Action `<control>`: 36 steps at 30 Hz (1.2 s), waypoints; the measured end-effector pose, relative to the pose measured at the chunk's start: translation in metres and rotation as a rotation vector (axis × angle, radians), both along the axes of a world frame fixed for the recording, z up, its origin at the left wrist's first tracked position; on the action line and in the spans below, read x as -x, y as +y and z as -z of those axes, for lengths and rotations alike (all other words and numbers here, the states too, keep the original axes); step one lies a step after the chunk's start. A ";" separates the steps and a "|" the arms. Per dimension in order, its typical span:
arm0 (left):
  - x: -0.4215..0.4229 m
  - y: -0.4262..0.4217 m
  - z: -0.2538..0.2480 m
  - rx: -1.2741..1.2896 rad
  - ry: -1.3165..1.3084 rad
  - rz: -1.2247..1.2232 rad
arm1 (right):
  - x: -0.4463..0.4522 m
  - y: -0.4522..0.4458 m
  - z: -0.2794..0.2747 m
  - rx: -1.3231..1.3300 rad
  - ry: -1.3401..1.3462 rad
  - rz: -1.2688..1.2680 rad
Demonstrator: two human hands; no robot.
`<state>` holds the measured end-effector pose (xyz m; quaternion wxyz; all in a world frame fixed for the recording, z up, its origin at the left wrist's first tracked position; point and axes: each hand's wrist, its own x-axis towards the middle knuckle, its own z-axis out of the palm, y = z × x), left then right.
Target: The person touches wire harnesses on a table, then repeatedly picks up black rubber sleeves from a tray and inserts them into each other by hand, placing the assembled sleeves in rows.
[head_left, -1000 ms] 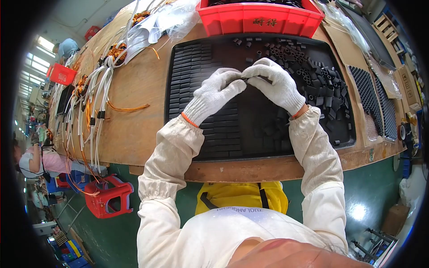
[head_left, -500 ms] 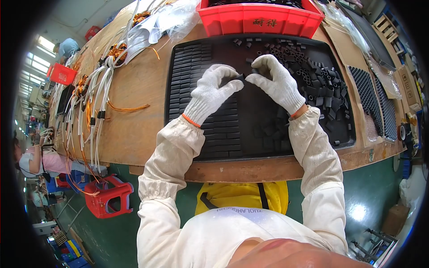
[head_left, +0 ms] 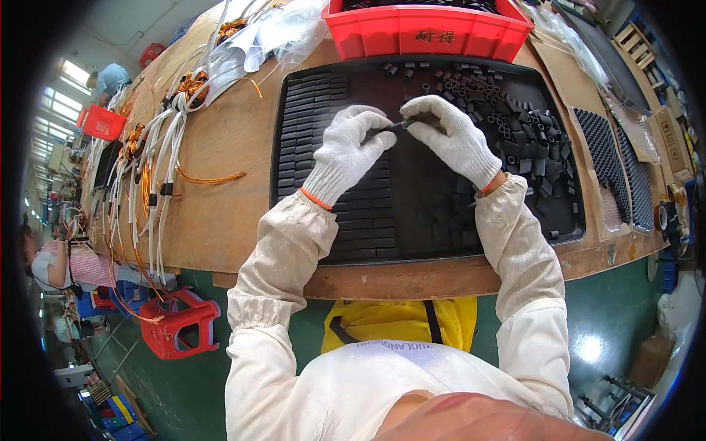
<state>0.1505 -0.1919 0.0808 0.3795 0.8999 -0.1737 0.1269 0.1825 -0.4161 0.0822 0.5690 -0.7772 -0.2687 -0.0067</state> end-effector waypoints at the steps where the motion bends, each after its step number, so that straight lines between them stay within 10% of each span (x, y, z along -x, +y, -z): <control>1: 0.000 0.000 0.000 0.003 -0.002 0.005 | 0.000 0.000 0.000 0.000 0.000 0.000; 19: 0.000 -0.003 0.002 0.017 -0.065 0.098 | 0.006 0.006 -0.001 0.051 -0.021 0.008; 36: 0.005 -0.008 -0.012 0.466 0.460 0.039 | 0.001 0.005 0.006 -0.104 0.035 0.011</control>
